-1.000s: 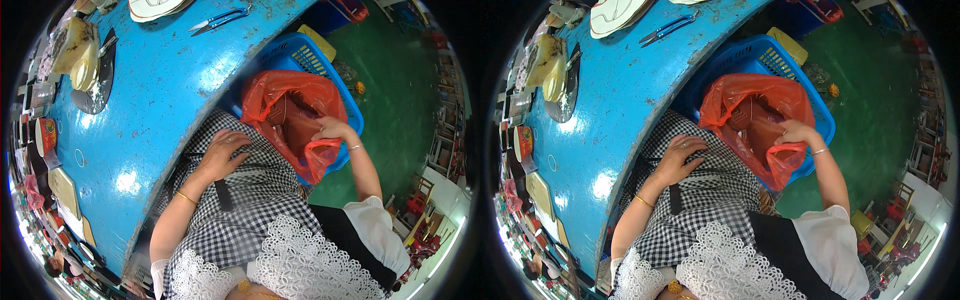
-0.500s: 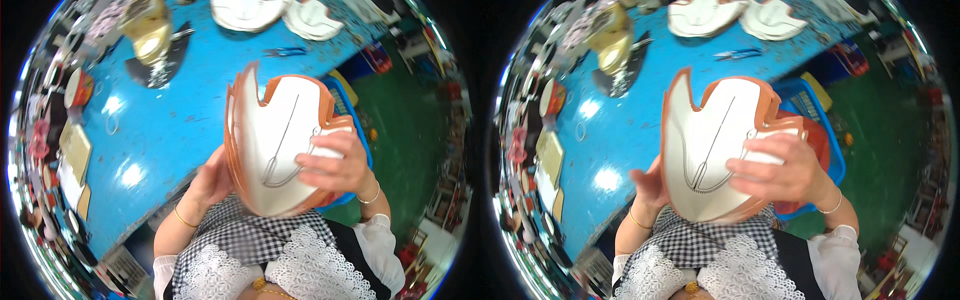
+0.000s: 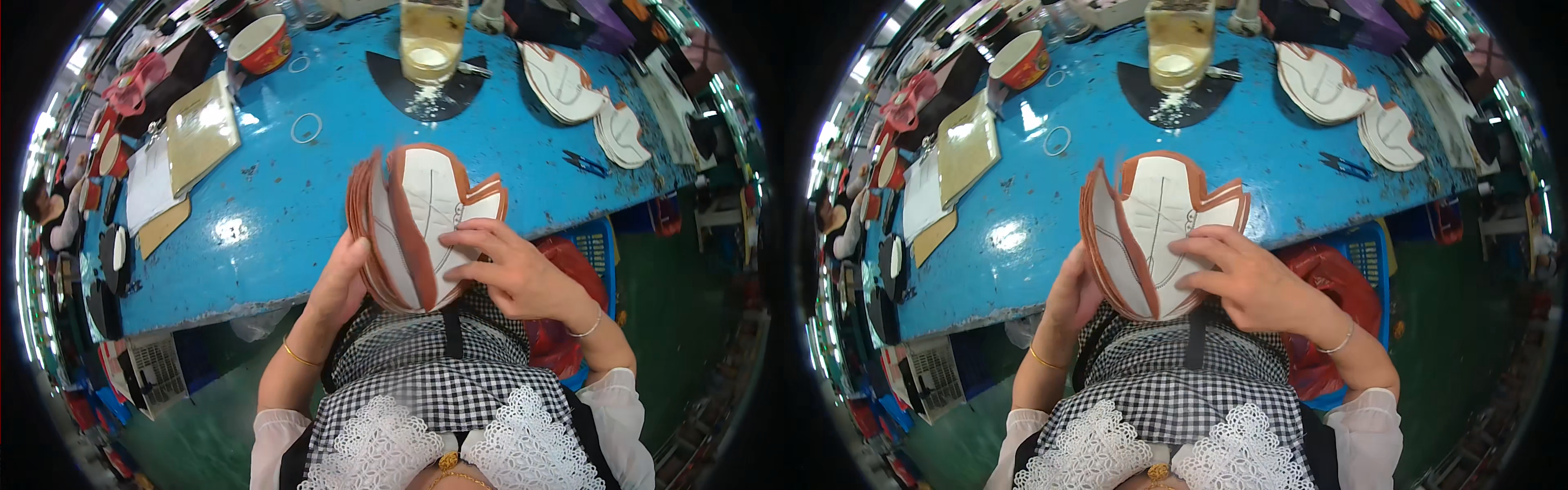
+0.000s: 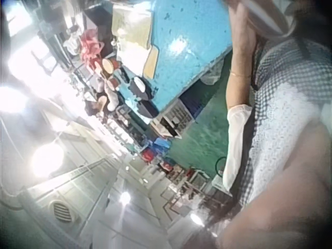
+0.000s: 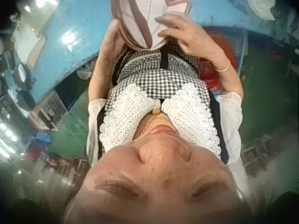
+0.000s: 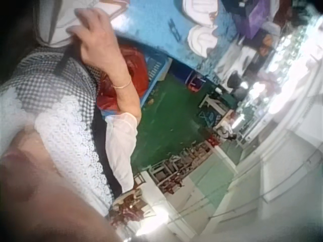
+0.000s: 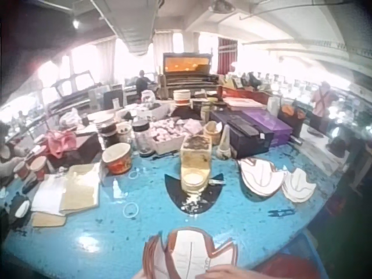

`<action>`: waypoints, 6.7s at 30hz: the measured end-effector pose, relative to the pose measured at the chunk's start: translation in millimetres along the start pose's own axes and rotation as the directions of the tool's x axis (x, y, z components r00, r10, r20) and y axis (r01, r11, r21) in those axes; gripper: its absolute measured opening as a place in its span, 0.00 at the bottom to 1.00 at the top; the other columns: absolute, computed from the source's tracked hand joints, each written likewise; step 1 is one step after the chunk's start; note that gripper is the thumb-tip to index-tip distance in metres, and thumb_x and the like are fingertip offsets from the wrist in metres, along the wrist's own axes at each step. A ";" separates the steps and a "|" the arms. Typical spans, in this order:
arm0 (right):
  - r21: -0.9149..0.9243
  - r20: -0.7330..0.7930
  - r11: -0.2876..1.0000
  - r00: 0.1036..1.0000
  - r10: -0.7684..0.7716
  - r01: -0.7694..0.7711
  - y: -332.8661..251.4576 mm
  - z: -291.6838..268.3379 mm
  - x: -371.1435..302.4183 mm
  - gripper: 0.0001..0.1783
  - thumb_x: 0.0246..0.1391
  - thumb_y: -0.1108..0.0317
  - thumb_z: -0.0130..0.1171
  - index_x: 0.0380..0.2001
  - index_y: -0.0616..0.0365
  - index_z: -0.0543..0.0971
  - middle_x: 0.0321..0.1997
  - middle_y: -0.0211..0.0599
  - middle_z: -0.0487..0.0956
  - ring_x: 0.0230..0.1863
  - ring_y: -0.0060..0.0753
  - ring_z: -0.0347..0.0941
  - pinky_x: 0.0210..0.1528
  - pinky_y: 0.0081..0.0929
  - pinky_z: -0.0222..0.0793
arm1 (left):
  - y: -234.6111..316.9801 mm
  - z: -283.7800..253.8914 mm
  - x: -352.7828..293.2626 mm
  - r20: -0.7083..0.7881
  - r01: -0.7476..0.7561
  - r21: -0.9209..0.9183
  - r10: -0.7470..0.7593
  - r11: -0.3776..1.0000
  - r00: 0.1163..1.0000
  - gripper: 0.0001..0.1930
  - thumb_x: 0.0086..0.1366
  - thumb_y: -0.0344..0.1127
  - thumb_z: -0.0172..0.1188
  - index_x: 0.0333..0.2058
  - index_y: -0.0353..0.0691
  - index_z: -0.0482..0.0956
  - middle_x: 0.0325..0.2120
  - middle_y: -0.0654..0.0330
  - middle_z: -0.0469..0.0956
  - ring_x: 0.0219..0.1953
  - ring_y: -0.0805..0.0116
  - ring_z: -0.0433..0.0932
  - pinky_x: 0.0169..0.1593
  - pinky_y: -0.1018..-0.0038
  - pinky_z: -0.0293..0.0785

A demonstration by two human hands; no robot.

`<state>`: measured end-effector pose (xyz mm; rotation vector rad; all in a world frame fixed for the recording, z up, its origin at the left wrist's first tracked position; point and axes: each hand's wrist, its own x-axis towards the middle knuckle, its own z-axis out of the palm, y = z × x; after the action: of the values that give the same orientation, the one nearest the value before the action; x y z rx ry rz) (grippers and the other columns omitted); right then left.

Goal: The person applies white glue to shoe components using a small brush applicator.

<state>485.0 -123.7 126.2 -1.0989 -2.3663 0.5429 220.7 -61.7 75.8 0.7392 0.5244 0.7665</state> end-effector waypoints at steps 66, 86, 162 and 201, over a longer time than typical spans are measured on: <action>0.685 0.388 0.547 0.876 0.286 -0.482 78.6 39.0 177.8 0.19 0.66 0.56 0.56 0.48 0.62 0.75 0.49 0.33 0.77 0.53 0.27 0.71 0.58 0.32 0.67 | 62.4 -117.6 -68.0 -0.556 -0.321 -0.196 0.165 0.927 0.815 0.41 0.53 0.50 0.54 0.64 0.33 0.62 0.56 0.47 0.74 0.53 0.55 0.79 0.56 0.62 0.79; -0.003 0.241 0.997 0.967 -0.080 0.083 85.1 55.9 192.1 0.09 0.55 0.65 0.64 0.32 0.57 0.77 0.35 0.38 0.77 0.39 0.45 0.77 0.41 0.40 0.74 | 59.3 -108.3 -118.7 -0.683 -0.590 -0.002 0.430 0.807 0.590 0.32 0.67 0.47 0.43 0.63 0.29 0.65 0.56 0.45 0.75 0.52 0.57 0.81 0.53 0.63 0.83; 0.970 0.245 -0.166 0.706 0.664 -0.180 -27.4 48.8 -10.9 0.48 0.54 0.74 0.61 0.72 0.60 0.46 0.70 0.45 0.60 0.71 0.36 0.59 0.71 0.39 0.57 | -2.0 0.0 -58.2 -0.307 0.154 0.158 -0.100 0.975 0.946 0.44 0.59 0.27 0.65 0.69 0.36 0.48 0.61 0.50 0.67 0.62 0.58 0.70 0.64 0.60 0.69; 0.712 -0.254 0.635 0.734 0.630 -0.299 217.8 -63.5 132.7 0.15 0.64 0.64 0.62 0.50 0.57 0.79 0.35 0.22 0.78 0.33 0.13 0.72 0.38 0.14 0.69 | 20.4 -4.5 41.4 0.562 -0.553 0.826 0.098 -0.106 0.821 0.22 0.52 0.41 0.71 0.48 0.58 0.83 0.58 0.71 0.75 0.58 0.69 0.72 0.61 0.64 0.66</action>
<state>575.9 120.9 95.0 -1.3285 -1.2538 1.0229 234.6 -17.9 81.8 2.5322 0.5214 0.5819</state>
